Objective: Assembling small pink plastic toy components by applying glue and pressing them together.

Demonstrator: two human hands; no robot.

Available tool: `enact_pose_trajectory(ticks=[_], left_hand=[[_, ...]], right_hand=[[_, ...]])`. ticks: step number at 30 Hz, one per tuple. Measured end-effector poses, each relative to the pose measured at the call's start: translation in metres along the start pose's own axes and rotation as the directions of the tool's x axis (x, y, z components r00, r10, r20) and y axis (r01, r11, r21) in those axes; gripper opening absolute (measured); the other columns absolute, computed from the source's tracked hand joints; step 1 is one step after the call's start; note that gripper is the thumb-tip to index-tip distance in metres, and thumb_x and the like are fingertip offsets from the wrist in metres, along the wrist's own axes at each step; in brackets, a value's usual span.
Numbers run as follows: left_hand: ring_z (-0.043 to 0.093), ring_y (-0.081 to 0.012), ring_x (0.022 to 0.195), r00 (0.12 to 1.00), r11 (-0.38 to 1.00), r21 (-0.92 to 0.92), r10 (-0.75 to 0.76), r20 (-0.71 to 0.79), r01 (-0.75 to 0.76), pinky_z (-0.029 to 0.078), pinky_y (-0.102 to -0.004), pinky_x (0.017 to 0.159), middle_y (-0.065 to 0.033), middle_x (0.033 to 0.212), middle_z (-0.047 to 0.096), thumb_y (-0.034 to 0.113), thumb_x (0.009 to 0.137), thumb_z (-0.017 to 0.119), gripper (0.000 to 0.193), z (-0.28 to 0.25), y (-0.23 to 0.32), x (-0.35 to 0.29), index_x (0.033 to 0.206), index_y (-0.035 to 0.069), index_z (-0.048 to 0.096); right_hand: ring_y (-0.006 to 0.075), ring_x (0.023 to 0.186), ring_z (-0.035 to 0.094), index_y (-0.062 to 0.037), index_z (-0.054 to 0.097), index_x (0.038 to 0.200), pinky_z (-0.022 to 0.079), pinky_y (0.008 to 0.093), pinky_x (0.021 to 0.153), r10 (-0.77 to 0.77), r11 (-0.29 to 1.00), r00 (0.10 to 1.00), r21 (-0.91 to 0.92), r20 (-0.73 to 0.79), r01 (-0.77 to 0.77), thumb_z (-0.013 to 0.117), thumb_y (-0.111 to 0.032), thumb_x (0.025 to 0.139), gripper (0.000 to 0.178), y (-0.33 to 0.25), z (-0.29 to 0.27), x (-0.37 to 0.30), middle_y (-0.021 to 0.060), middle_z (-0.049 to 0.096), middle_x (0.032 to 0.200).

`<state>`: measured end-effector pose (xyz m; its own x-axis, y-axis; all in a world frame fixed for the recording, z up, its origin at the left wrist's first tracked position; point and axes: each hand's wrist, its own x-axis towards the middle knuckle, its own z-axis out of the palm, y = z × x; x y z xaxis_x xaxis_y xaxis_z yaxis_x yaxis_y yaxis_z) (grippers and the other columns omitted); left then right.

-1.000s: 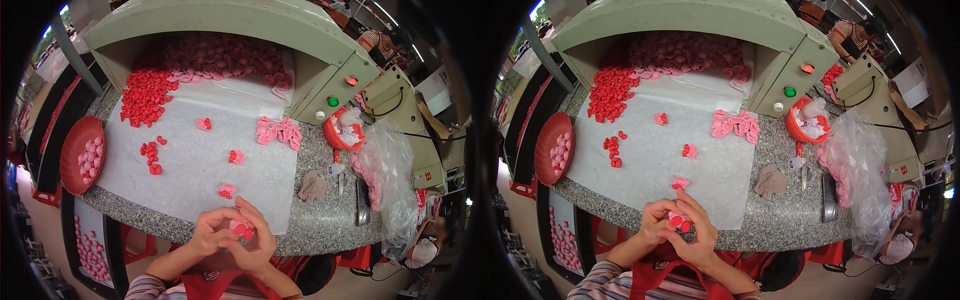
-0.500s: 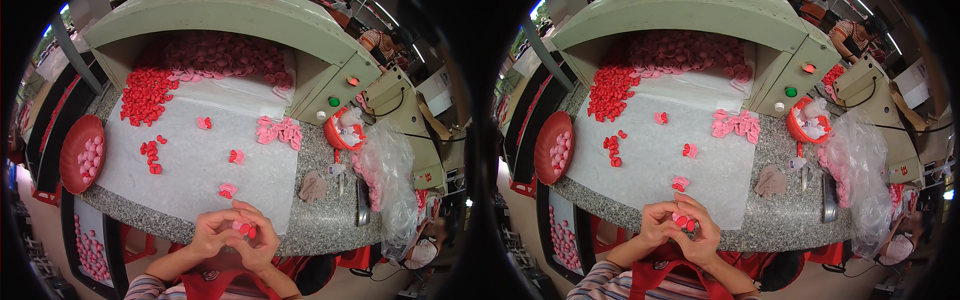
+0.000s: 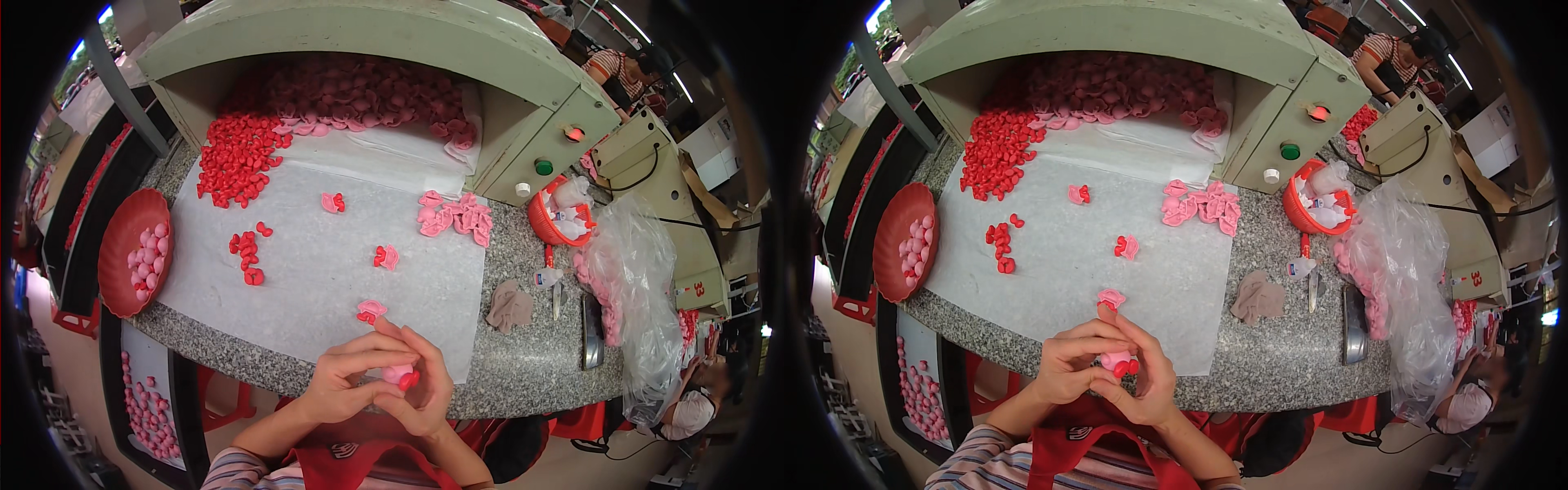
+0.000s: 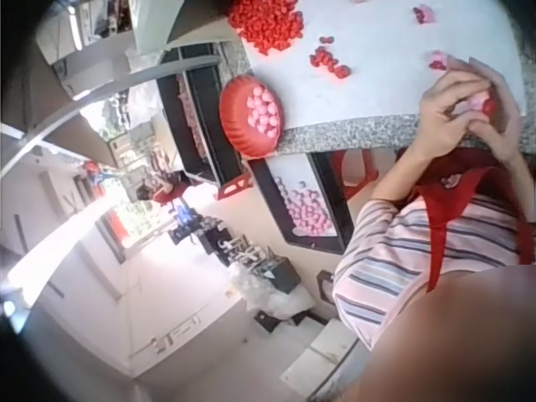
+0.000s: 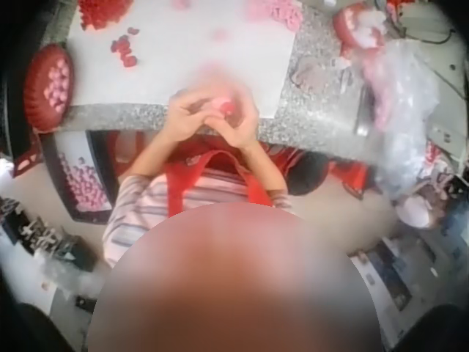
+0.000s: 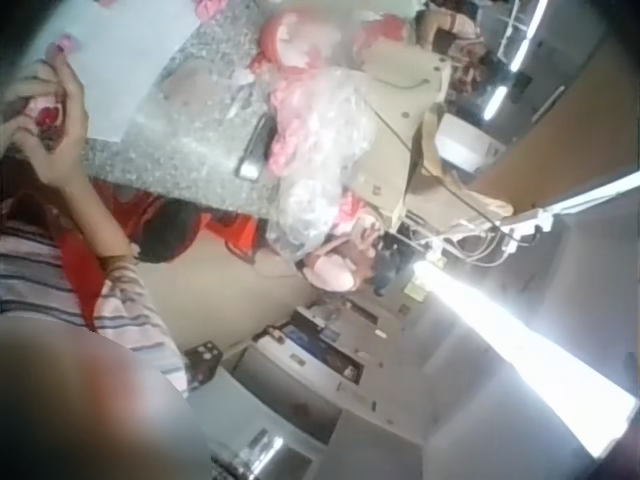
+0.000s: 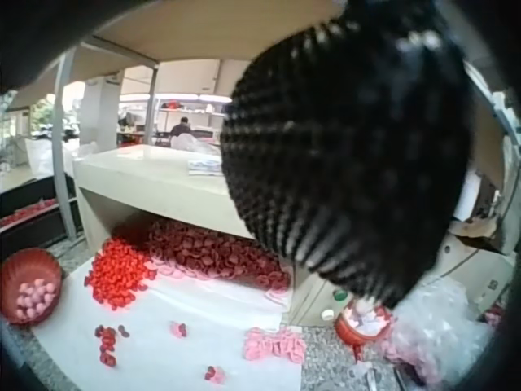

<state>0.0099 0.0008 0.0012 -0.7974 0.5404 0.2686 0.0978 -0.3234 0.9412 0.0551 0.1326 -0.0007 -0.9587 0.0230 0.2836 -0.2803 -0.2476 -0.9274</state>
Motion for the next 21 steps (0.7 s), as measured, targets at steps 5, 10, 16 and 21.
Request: enact_pose_trajectory(ticks=[5, 10, 16, 21], left_hand=[[0.054, -0.0267, 0.101, 0.999, 0.999, -0.015, 0.035, -0.001, -0.035, 0.045, -0.0353, 0.086, -0.0174, 0.109, 0.053, -0.009, 0.064, 0.067, 0.042, -0.001, -0.004, -0.002, 0.106, -0.004, 0.06], [0.053, -0.0263, 0.102, 1.0, 0.999, -0.037, 0.004, -0.017, -0.005, 0.045, -0.0355, 0.086, -0.0169, 0.112, 0.05, -0.009, 0.063, 0.069, 0.045, 0.0, -0.003, -0.004, 0.106, -0.002, 0.06], [0.058, -0.0236, 0.092, 0.998, 0.968, 0.239, 0.064, 0.029, -0.069, 0.048, -0.0321, 0.079, -0.0145, 0.101, 0.058, -0.002, 0.062, 0.074, 0.044, 0.0, 0.007, 0.001, 0.105, 0.0, 0.062], [0.06, -0.0216, 0.087, 0.993, 0.958, 0.262, 0.121, -0.011, -0.114, 0.048, -0.0304, 0.076, -0.0134, 0.096, 0.06, 0.003, 0.062, 0.076, 0.036, 0.001, 0.006, 0.001, 0.095, 0.0, 0.064]], right_hand=[[0.029, 0.12, 0.042, 0.0047, 0.03, 0.131, 0.034, 0.0362, 0.098, -0.01, 0.999, 1.0, -0.041, 0.009, 0.011, 0.072, -0.003, 0.069, 0.075, 0.001, -0.001, 0.0, 0.0263, 0.04, 0.13], [0.0302, 0.122, 0.041, 0.003, 0.028, 0.133, 0.034, 0.0373, 0.099, -0.002, 0.998, 0.999, -0.066, 0.036, 0.005, 0.076, -0.008, 0.065, 0.084, 0.003, -0.004, 0.0, 0.025, 0.039, 0.131], [0.0305, 0.123, 0.039, 0.0018, 0.026, 0.134, 0.033, 0.0376, 0.099, -0.055, 0.998, 0.997, -0.038, 0.057, 0.057, 0.081, -0.016, 0.061, 0.093, 0.007, -0.006, 0.007, 0.0244, 0.039, 0.132], [0.0296, 0.122, 0.041, 0.0017, 0.025, 0.134, 0.034, 0.0371, 0.099, -0.048, 0.995, 0.993, -0.087, 0.106, 0.057, 0.083, -0.021, 0.059, 0.097, 0.01, -0.006, 0.011, 0.024, 0.041, 0.13]])
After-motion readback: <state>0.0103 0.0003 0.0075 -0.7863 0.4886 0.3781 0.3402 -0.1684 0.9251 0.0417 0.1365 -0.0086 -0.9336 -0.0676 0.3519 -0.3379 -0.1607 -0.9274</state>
